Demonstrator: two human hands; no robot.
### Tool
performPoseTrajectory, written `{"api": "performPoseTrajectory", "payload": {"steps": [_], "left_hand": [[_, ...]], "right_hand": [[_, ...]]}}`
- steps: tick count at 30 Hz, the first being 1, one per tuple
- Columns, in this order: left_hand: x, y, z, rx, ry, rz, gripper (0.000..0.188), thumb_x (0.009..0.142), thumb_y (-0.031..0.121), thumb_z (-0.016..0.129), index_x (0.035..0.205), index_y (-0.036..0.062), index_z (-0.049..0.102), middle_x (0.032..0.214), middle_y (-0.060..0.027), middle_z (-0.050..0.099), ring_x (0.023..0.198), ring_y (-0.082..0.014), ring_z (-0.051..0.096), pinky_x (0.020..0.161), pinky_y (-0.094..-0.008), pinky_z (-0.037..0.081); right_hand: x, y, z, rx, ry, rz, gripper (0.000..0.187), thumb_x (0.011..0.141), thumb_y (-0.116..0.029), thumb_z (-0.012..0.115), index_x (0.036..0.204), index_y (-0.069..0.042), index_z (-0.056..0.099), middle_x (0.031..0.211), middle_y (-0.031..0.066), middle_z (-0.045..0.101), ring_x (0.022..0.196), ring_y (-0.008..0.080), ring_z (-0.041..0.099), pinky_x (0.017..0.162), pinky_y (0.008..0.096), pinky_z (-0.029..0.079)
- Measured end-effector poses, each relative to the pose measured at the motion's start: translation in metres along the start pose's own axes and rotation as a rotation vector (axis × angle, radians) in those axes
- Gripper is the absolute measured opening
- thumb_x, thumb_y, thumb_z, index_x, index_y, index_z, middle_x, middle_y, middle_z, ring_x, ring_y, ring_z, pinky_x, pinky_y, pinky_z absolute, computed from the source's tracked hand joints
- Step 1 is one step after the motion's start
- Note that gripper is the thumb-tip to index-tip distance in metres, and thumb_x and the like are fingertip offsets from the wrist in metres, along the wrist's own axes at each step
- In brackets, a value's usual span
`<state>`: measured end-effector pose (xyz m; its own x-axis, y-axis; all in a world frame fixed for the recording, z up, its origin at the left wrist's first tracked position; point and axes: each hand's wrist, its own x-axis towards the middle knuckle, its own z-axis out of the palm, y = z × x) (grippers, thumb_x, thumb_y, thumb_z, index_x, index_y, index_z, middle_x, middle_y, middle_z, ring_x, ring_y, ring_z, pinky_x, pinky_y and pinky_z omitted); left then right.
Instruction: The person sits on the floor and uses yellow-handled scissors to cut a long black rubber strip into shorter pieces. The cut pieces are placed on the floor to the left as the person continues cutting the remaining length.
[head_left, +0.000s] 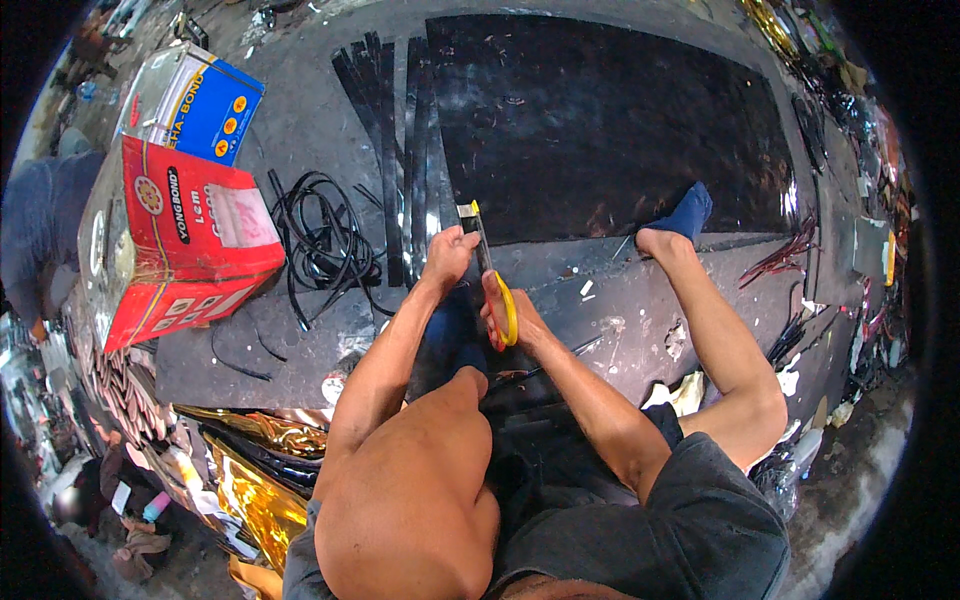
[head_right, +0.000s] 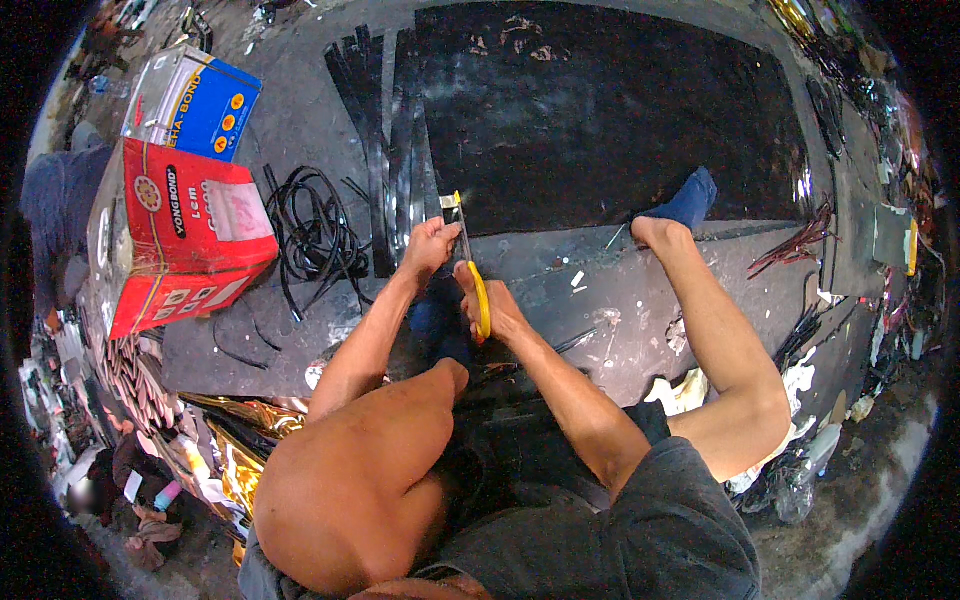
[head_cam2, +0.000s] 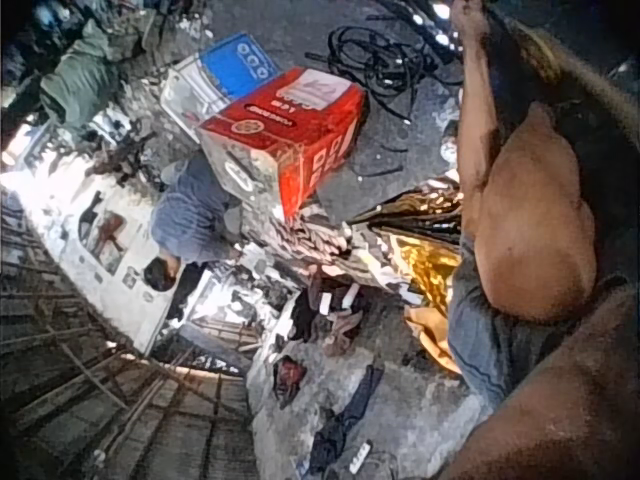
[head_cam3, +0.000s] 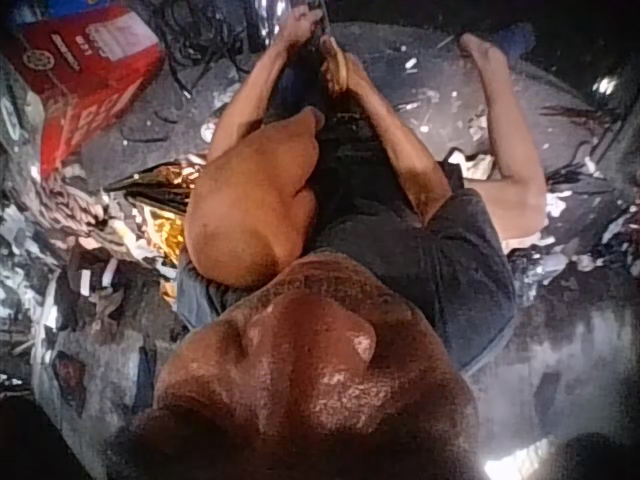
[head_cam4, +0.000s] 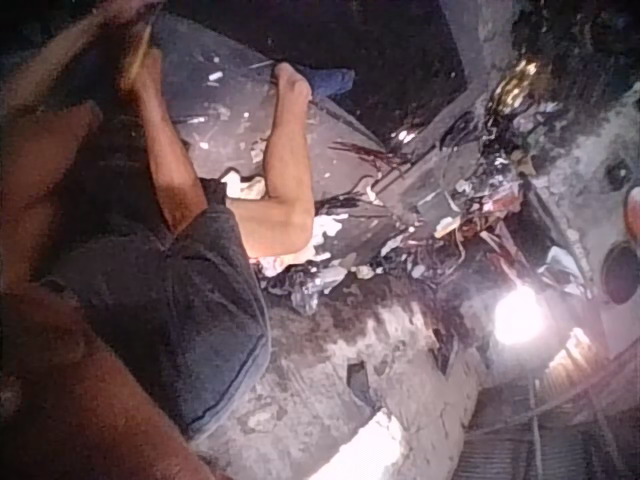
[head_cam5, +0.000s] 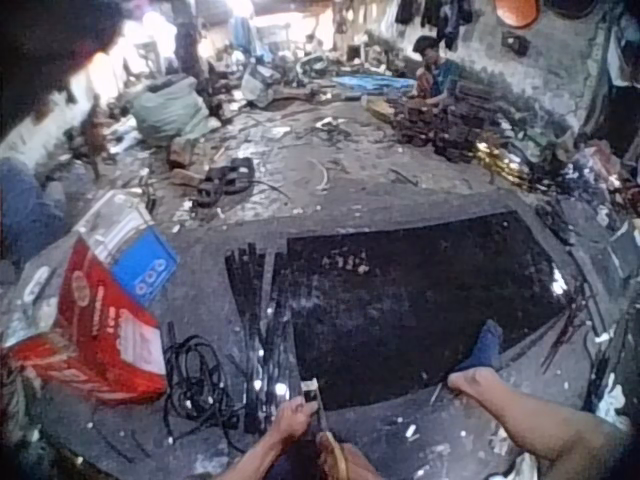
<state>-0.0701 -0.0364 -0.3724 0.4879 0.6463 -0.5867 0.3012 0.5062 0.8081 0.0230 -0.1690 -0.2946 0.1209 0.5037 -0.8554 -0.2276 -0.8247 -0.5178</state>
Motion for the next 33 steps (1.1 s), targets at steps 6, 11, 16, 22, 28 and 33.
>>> {"api": "performPoseTrajectory", "payload": {"steps": [6,11,16,22,28,33], "left_hand": [[-0.004,0.005,0.0,-0.065,-0.019,-0.008,0.024,0.088,0.019,0.061,0.068,0.0094,0.054,0.058,0.0057,0.047,0.05,-0.0047,0.039,0.046,-0.0244,0.029],[-0.006,0.01,-0.005,-0.135,-0.068,-0.048,0.023,0.09,0.02,0.061,0.07,0.01,0.053,0.058,0.0051,0.046,0.049,-0.0053,0.04,0.045,-0.024,0.029],[-0.015,0.028,-0.006,-0.148,-0.12,-0.022,0.023,0.091,0.02,0.059,0.071,0.0113,0.051,0.058,0.0056,0.045,0.048,-0.0047,0.039,0.044,-0.0236,0.027],[-0.029,0.051,-0.008,-0.141,-0.105,-0.014,0.022,0.094,0.02,0.056,0.074,0.0112,0.053,0.058,0.0057,0.045,0.046,-0.0044,0.036,0.044,-0.0215,0.026],[-0.048,0.078,-0.009,-0.089,-0.113,0.035,0.027,0.093,0.02,0.056,0.068,0.0123,0.047,0.058,0.0045,0.044,0.049,-0.0062,0.041,0.046,-0.0224,0.031],[-0.065,0.091,-0.014,0.003,-0.101,0.096,0.027,0.092,0.021,0.057,0.068,0.0114,0.048,0.059,0.0043,0.046,0.049,-0.0046,0.041,0.044,-0.0224,0.031]], "right_hand": [[0.005,-0.003,0.002,-0.046,0.07,-0.053,0.088,0.073,-0.086,0.043,0.063,0.001,0.058,0.054,0.0084,0.052,0.048,0.0209,0.056,0.046,0.0349,0.045],[-0.002,-0.017,0.004,-0.063,0.057,-0.076,0.083,0.08,-0.081,0.038,0.063,-0.001,0.052,0.05,0.0087,0.048,0.041,0.02,0.053,0.039,0.0342,0.041],[0.019,-0.035,0.003,-0.02,0.101,-0.149,0.08,0.083,-0.078,0.039,0.064,-0.002,0.054,0.051,0.0078,0.048,0.042,0.0189,0.053,0.039,0.0328,0.041],[0.062,-0.08,-0.003,-0.089,0.126,-0.181,0.09,0.08,-0.08,0.042,0.065,0.006,0.062,0.057,0.0152,0.058,0.051,0.0245,0.061,0.048,0.0358,0.047],[0.097,-0.146,-0.014,-0.323,0.212,-0.21,0.11,0.076,-0.088,0.025,0.096,0.012,0.065,0.092,0.0317,0.063,0.092,0.0374,0.061,0.082,0.0466,0.044],[0.147,-0.2,-0.024,-0.283,0.197,-0.256,0.113,0.073,-0.09,0.029,0.107,0.013,0.062,0.093,0.0263,0.062,0.088,0.0331,0.06,0.074,0.0447,0.046]]}}
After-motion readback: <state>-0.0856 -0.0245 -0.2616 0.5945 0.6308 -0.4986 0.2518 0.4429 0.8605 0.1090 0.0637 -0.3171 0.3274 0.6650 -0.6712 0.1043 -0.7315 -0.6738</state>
